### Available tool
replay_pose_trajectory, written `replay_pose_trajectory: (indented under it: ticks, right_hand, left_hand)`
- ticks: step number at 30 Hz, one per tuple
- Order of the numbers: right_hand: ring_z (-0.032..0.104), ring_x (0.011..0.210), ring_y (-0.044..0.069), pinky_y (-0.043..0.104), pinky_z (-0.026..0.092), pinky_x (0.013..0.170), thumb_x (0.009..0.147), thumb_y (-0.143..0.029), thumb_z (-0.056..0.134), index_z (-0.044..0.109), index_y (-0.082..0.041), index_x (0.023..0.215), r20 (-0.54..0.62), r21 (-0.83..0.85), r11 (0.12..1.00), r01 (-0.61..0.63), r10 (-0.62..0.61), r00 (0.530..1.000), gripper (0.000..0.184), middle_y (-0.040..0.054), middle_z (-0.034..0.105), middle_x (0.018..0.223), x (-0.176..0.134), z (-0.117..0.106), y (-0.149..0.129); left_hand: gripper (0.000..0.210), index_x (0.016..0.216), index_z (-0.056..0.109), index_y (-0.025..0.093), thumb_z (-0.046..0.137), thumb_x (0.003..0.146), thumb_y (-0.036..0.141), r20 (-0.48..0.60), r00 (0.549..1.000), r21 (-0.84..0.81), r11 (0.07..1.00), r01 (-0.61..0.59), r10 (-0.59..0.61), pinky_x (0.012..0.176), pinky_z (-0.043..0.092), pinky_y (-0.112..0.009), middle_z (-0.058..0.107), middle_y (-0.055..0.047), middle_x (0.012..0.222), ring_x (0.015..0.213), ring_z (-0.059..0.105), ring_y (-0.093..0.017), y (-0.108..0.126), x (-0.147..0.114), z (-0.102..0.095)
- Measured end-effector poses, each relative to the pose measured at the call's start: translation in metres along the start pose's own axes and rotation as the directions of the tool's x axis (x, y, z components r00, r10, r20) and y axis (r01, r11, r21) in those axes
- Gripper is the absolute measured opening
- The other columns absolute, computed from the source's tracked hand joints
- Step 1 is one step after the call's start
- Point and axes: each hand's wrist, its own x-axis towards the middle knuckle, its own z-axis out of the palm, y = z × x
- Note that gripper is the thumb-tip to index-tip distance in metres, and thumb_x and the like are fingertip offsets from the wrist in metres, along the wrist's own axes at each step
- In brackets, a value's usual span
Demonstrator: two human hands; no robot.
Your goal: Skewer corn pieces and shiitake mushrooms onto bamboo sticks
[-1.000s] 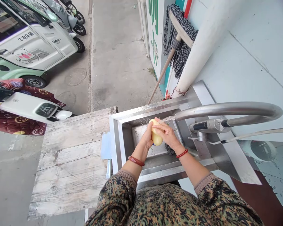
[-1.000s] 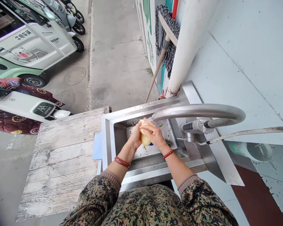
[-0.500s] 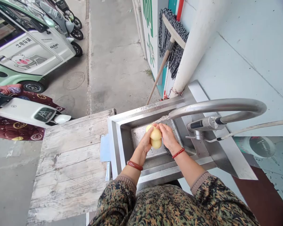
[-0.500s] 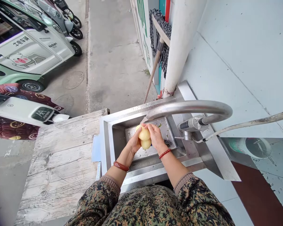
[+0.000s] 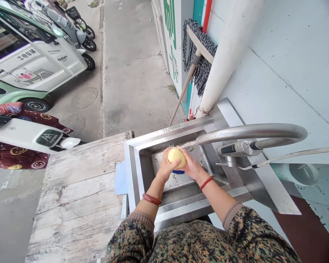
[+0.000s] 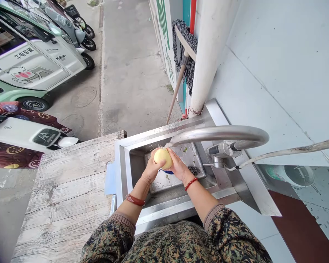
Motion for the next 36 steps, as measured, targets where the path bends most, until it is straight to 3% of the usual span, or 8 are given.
replay_pose_trajectory:
  ticks: [4, 9, 14, 19, 24, 28, 33, 36]
  right_hand:
    - [0.068, 0.106, 0.025, 0.041, 0.057, 0.092, 0.081, -0.057, 0.061, 0.067, -0.024, 0.112, -0.012, 0.183, 0.983, 0.011, -0.009, 1.000, 0.046, 0.0050, 0.074, 0.111, 0.015, 0.019, 0.007]
    - [0.069, 0.106, 0.026, 0.039, 0.058, 0.090, 0.075, -0.052, 0.070, 0.068, -0.025, 0.105, -0.049, 0.214, 0.977, 0.019, -0.009, 0.999, 0.041, 0.0024, 0.076, 0.104, 0.021, 0.013, 0.011]
    - [0.067, 0.110, 0.026, 0.040, 0.056, 0.094, 0.079, -0.056, 0.067, 0.070, -0.023, 0.102, 0.005, 0.145, 0.989, -0.031, 0.031, 1.000, 0.040, 0.0035, 0.076, 0.098, 0.008, 0.009, 0.004]
    - [0.063, 0.116, 0.023, 0.038, 0.049, 0.103, 0.080, -0.042, 0.072, 0.068, -0.027, 0.110, 0.096, 0.039, 0.999, 0.029, -0.032, 0.995, 0.034, 0.0002, 0.073, 0.113, -0.003, 0.009, -0.003]
    - [0.068, 0.104, 0.026, 0.041, 0.054, 0.097, 0.079, -0.052, 0.068, 0.071, -0.026, 0.096, -0.139, 0.216, 0.975, -0.044, 0.075, 0.987, 0.032, 0.0004, 0.076, 0.095, 0.001, 0.004, 0.021]
    - [0.065, 0.114, 0.023, 0.036, 0.051, 0.101, 0.083, -0.054, 0.062, 0.070, -0.028, 0.109, -0.175, 0.240, 0.971, 0.016, 0.027, 0.984, 0.038, -0.0006, 0.075, 0.108, -0.002, 0.001, 0.033]
    - [0.051, 0.132, 0.023, 0.039, 0.042, 0.111, 0.087, -0.062, 0.057, 0.055, -0.035, 0.136, 0.059, 0.083, 0.989, -0.126, 0.121, 0.991, 0.056, -0.0025, 0.056, 0.144, -0.017, 0.003, 0.033]
    - [0.044, 0.139, 0.023, 0.041, 0.037, 0.114, 0.088, -0.063, 0.057, 0.046, -0.039, 0.144, 0.172, -0.017, 0.988, -0.152, 0.152, 0.973, 0.062, -0.0040, 0.047, 0.152, -0.027, 0.017, 0.037]
  left_hand:
    - [0.059, 0.109, 0.071, 0.021, 0.086, 0.053, 0.031, 0.216, 0.928, 0.425, 0.826, -0.369, 0.304, 0.118, 0.021, -0.053, 0.029, -0.013, 0.150, 0.145, 0.018, -0.041, 0.002, 0.002, 0.000]
    - [0.067, 0.116, 0.070, 0.024, 0.087, 0.051, 0.031, 0.368, 0.862, 0.509, 0.700, -0.501, 0.349, 0.116, 0.024, -0.054, 0.041, -0.014, 0.143, 0.140, 0.024, -0.041, 0.008, 0.006, 0.001]
    - [0.054, 0.111, 0.072, 0.025, 0.081, 0.058, 0.028, 0.457, 0.786, 0.523, 0.589, -0.616, 0.416, 0.112, 0.029, -0.052, 0.046, -0.015, 0.134, 0.131, 0.037, -0.040, 0.018, 0.005, 0.004]
    - [0.061, 0.117, 0.070, 0.027, 0.079, 0.057, 0.023, 0.437, 0.832, 0.606, 0.571, -0.553, 0.342, 0.109, 0.030, -0.054, 0.046, -0.015, 0.137, 0.129, 0.038, -0.042, 0.019, -0.003, 0.002]
    - [0.053, 0.103, 0.073, 0.022, 0.083, 0.052, 0.032, 0.474, 0.811, 0.581, 0.570, -0.581, 0.343, 0.111, 0.028, -0.054, 0.045, -0.019, 0.138, 0.135, 0.032, -0.044, 0.004, -0.004, 0.007]
    - [0.055, 0.100, 0.074, 0.022, 0.085, 0.047, 0.033, 0.455, 0.825, 0.559, 0.615, -0.557, 0.333, 0.110, 0.030, -0.053, 0.045, -0.017, 0.136, 0.131, 0.037, -0.042, -0.012, 0.000, 0.007]
    - [0.059, 0.105, 0.071, 0.022, 0.085, 0.048, 0.033, 0.185, 0.955, 0.503, 0.813, -0.294, 0.231, 0.107, 0.039, -0.048, 0.045, -0.011, 0.123, 0.126, 0.041, -0.035, -0.014, -0.010, -0.013]
    - [0.052, 0.104, 0.070, 0.020, 0.083, 0.056, 0.032, 0.100, 0.972, 0.464, 0.854, -0.234, 0.212, 0.108, 0.040, -0.047, 0.046, -0.011, 0.115, 0.124, 0.043, -0.032, -0.003, -0.023, -0.032]
